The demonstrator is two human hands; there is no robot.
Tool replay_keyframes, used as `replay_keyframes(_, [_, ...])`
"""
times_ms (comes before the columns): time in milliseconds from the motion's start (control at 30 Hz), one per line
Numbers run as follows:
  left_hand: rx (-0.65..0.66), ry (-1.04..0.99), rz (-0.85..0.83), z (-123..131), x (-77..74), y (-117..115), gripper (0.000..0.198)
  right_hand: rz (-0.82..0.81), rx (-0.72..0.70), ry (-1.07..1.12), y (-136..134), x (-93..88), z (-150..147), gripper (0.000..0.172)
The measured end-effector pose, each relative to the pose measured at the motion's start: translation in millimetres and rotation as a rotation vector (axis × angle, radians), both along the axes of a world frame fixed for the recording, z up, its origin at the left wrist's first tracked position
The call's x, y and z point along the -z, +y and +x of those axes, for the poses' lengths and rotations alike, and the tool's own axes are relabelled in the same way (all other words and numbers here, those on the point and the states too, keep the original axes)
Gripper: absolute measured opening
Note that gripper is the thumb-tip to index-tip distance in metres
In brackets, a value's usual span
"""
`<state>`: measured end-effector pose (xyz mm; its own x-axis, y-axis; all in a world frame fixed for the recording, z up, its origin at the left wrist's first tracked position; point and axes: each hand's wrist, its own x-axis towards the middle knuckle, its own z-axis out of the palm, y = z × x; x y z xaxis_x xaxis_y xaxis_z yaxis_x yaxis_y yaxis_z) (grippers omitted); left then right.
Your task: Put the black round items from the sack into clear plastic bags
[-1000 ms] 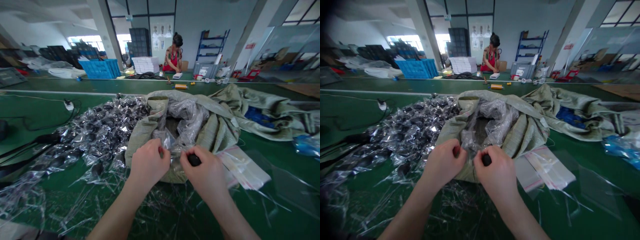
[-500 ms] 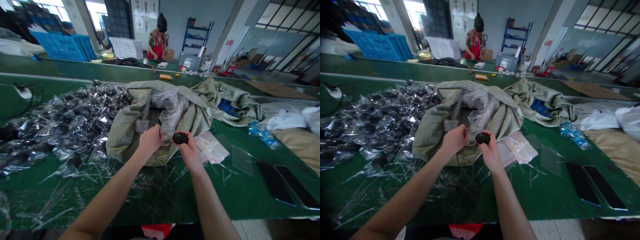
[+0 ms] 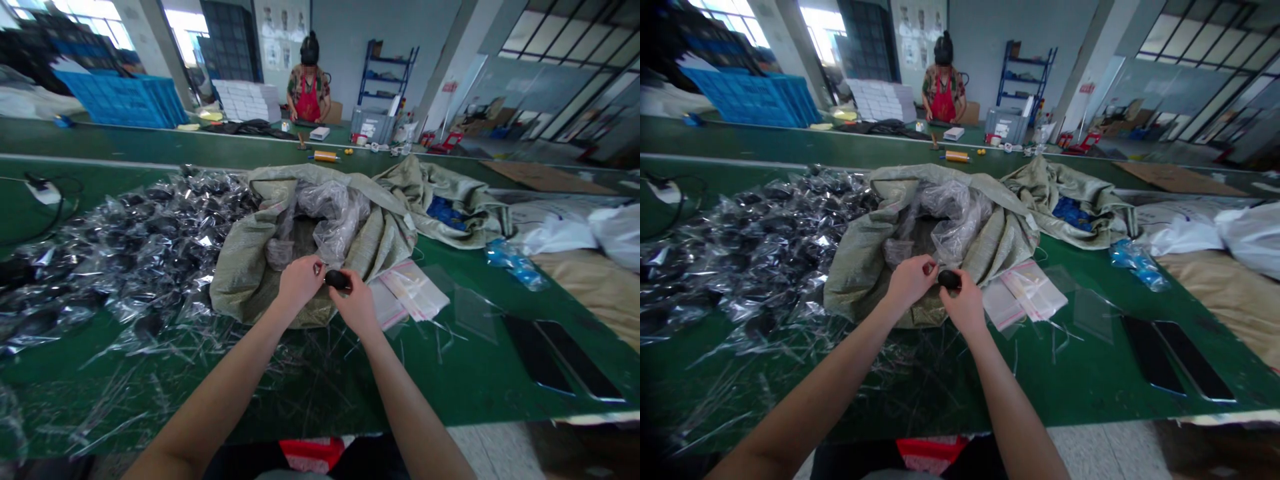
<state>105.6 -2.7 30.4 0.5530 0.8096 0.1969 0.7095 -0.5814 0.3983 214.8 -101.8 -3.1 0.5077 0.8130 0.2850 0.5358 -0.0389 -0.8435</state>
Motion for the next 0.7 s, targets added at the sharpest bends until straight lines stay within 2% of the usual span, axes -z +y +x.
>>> replay_keyframes(167, [-0.011, 0.026, 0.029, -1.7, -0.8, -4.2, 0.024, -0.042, 0.089, -0.245, 5.5, -3.6, 1.1, 0.035])
replay_keyframes(400, [-0.031, 0.107, 0.046, -4.9, 1.7, -16.7, 0.027, -0.081, 0.242, -0.106, 13.5, -1.1, -3.2, 0.034])
replay_keyframes(500, [-0.064, 0.118, 0.049, -5.3, 2.2, -20.7, 0.027, -0.078, 0.226, -0.104, 13.7, -1.1, -6.8, 0.032])
replay_keyframes(700, [-0.094, 0.088, 0.087, -7.5, 1.4, -22.0, 0.037, -0.035, 0.16, -0.304, 14.5, 0.3, -9.4, 0.028])
